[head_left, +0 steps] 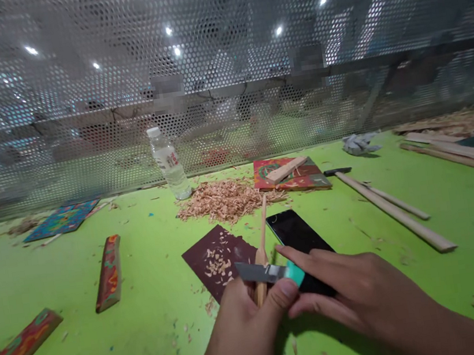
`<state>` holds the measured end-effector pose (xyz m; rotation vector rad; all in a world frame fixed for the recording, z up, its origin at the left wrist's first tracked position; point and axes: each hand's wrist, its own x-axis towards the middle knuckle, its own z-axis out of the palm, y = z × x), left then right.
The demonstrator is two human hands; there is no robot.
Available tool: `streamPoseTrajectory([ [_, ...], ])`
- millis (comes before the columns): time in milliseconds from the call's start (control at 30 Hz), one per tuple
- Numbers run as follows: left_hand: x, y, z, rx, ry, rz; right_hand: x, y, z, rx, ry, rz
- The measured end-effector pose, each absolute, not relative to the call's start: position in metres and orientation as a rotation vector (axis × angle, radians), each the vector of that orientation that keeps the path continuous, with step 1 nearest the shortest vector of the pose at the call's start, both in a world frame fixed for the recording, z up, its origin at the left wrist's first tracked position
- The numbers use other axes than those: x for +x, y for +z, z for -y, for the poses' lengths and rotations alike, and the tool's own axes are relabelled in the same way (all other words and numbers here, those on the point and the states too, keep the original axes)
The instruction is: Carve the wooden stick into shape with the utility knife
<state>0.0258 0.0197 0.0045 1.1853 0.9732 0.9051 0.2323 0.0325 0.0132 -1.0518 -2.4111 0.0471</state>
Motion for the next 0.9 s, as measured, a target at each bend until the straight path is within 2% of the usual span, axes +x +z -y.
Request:
streamPoseTrajectory([
  [333,0.027,0.007,-0.021,1.173,0.9,-1.001,0.234,0.016,-0.032,-1.237,0.139,2.219],
  [567,0.024,-0.001,-0.019,1.106,0.928,-0.929,0.24,0.03,-0.043,-1.052,0.354,2.491],
  [900,0.027,0.009,-0.021,1.21,0.876,-1.11,0.235,0.02,-0.032,-1.201,0.198,2.319],
])
